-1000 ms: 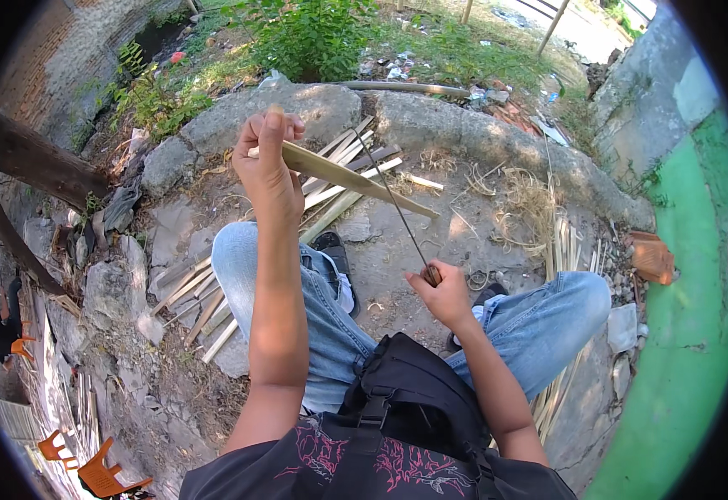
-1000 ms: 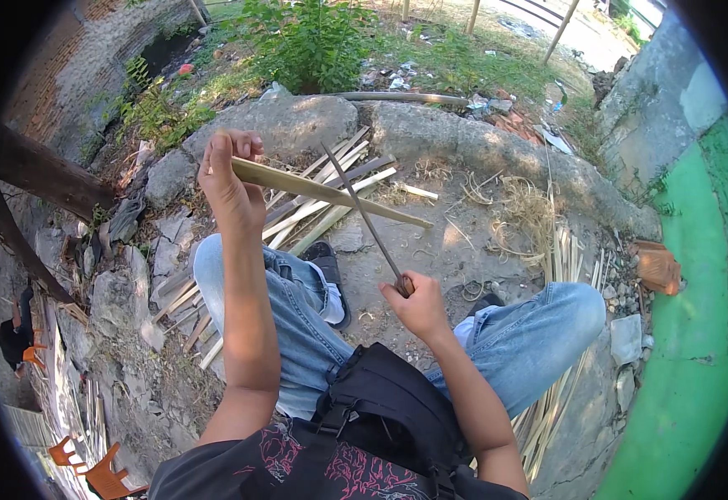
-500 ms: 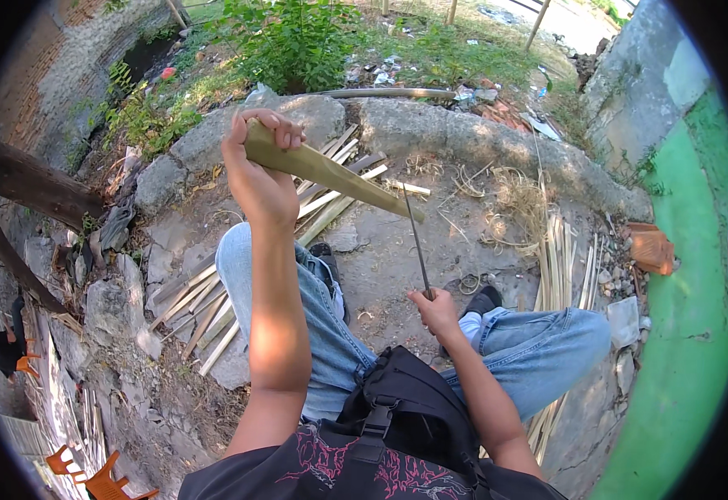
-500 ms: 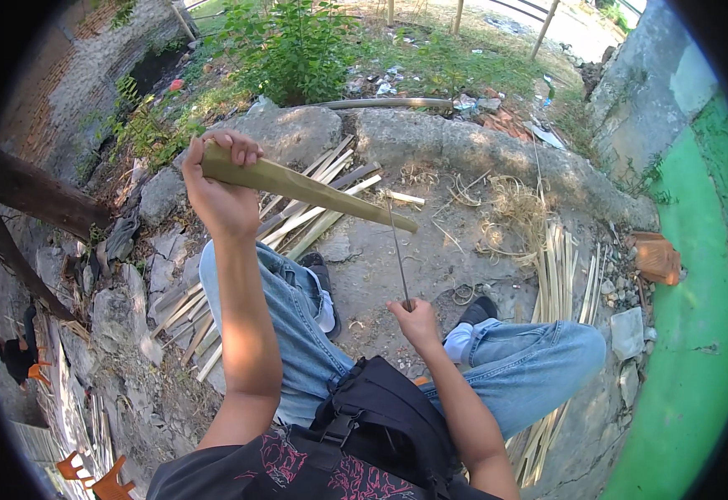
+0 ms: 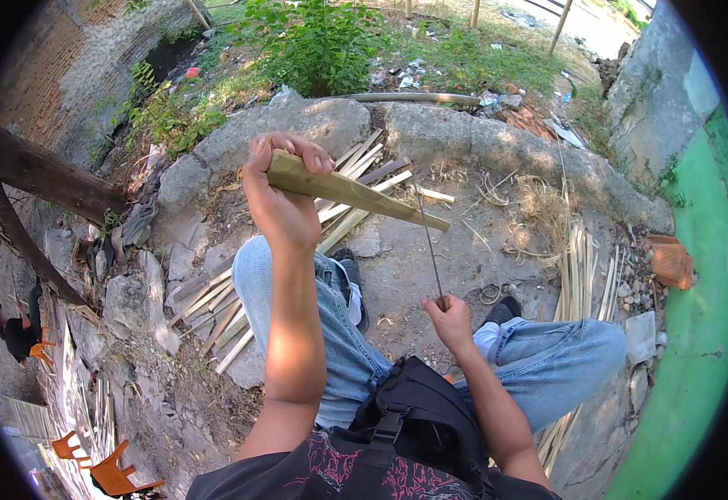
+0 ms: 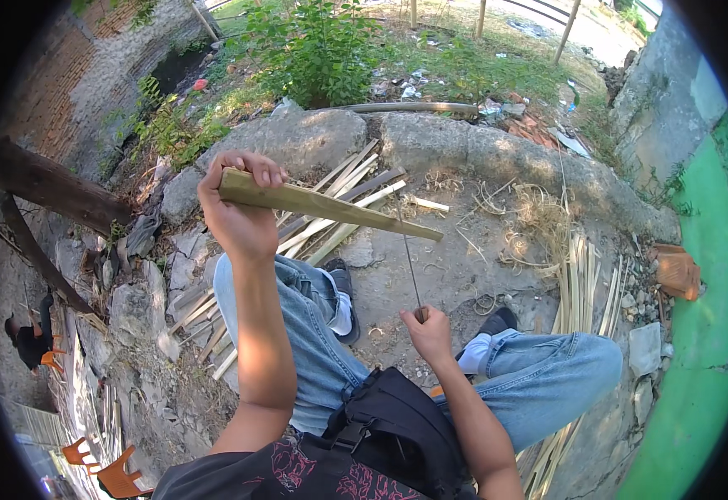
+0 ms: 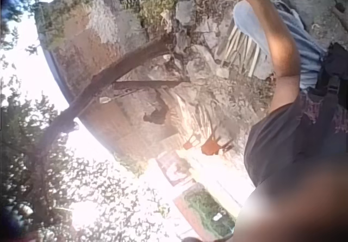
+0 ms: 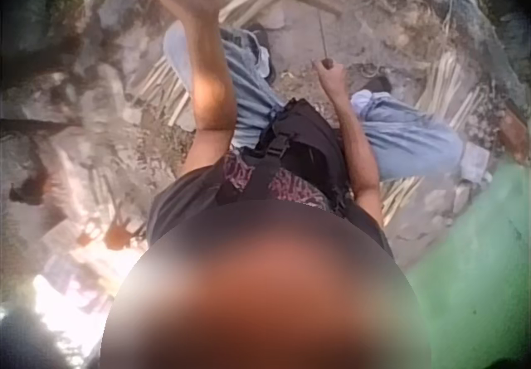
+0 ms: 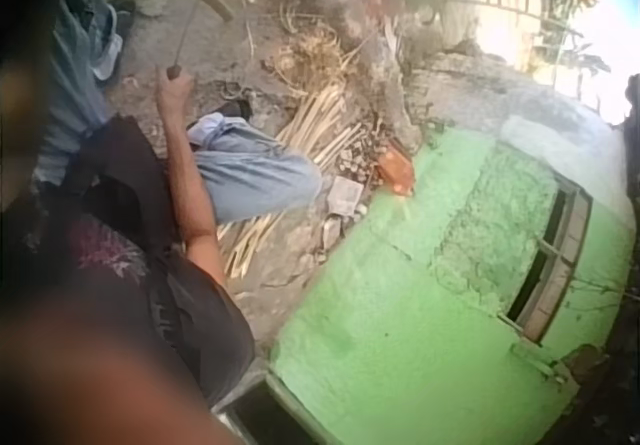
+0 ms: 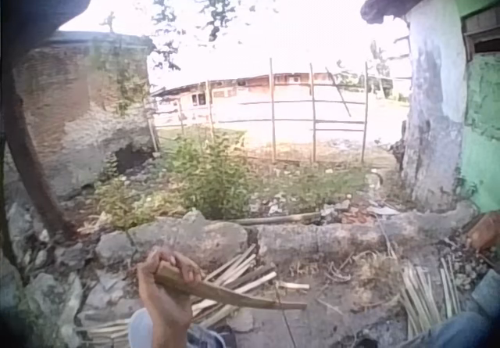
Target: The person scrapes a piece of bamboo with a knife, pulling the blade along the surface to shave it down while holding the bamboo with the other hand.
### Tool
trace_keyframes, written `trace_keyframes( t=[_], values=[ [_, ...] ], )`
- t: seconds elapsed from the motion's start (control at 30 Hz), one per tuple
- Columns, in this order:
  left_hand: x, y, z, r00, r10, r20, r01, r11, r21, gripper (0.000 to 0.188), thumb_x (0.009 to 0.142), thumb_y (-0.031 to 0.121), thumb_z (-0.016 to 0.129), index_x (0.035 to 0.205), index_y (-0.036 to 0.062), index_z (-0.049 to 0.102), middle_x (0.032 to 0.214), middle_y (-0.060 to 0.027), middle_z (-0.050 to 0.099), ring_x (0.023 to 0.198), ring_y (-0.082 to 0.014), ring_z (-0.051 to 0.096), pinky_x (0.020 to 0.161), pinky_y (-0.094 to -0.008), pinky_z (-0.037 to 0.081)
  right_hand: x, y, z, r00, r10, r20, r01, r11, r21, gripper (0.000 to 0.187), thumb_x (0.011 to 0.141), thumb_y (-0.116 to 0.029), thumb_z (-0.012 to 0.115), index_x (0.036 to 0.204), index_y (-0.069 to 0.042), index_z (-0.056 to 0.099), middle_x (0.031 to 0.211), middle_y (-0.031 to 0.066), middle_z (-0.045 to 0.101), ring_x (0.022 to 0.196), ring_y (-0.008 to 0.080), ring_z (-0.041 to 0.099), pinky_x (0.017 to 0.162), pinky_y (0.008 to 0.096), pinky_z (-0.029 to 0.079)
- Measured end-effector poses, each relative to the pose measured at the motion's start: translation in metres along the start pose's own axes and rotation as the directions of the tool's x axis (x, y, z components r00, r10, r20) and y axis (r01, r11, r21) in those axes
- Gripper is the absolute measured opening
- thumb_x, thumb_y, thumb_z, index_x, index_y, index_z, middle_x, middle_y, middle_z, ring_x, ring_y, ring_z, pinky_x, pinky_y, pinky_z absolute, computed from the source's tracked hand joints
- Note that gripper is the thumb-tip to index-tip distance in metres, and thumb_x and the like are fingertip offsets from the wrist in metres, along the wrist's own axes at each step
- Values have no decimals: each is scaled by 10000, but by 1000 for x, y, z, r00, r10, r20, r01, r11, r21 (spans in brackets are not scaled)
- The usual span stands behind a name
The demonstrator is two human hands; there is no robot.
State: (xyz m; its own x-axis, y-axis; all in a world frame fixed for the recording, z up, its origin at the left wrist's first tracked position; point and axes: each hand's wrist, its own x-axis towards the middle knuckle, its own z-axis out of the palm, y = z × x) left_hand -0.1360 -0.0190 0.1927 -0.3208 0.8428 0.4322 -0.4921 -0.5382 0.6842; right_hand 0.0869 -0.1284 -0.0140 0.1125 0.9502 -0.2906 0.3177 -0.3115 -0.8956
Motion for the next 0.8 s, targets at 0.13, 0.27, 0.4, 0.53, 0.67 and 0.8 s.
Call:
trace_keyframes(
  t=[0.13,0.27,0.4,0.53,0.67,0.8],
  values=[
    [-10,-6,10,982,154,-111,-124,965,233,217,888,257,377,770,78,411,652,-72,421,631,-168,402,624,-316,377,-10,-7,-3,997,-75,14,75,997,-23,406,812,-288,664,581,-20,464,464,-6,388,455,62,325,410,286,262],
    [-24,-9,17,919,371,-134,-299,875,380,238,891,235,387,712,82,351,640,-72,400,583,-136,361,544,-265,338,-35,-43,-13,990,-35,137,-13,942,336,417,900,-347,561,644,-25,491,473,-21,396,447,50,344,406,253,259],
    [-39,-14,32,849,503,-161,-406,817,410,293,916,254,367,679,97,296,588,-49,340,517,-121,308,485,-256,287,-73,-101,-31,951,-171,257,30,880,474,466,958,-398,427,677,-33,496,497,-31,397,456,45,353,420,234,266],
    [-59,-20,40,856,511,-80,-447,808,384,286,944,235,304,701,83,302,560,-38,341,520,-96,289,492,-245,250,-101,-137,-42,904,-329,273,219,905,365,492,959,-411,416,659,-26,483,507,-27,389,476,53,344,433,244,267],
    [-72,-18,55,827,561,26,-513,736,442,325,974,276,264,719,77,296,594,-29,325,513,-89,279,473,-234,235,-118,-150,-56,887,-374,272,295,910,290,486,934,-410,472,648,-17,477,506,-24,356,494,55,313,433,256,249],
    [-82,-19,60,870,492,35,-462,787,408,320,976,269,268,716,82,292,602,-24,314,510,-91,277,464,-232,228,-128,-150,-63,901,-360,243,275,906,321,465,922,-395,494,659,-11,488,505,-22,344,494,53,304,432,262,244]
  ],
)
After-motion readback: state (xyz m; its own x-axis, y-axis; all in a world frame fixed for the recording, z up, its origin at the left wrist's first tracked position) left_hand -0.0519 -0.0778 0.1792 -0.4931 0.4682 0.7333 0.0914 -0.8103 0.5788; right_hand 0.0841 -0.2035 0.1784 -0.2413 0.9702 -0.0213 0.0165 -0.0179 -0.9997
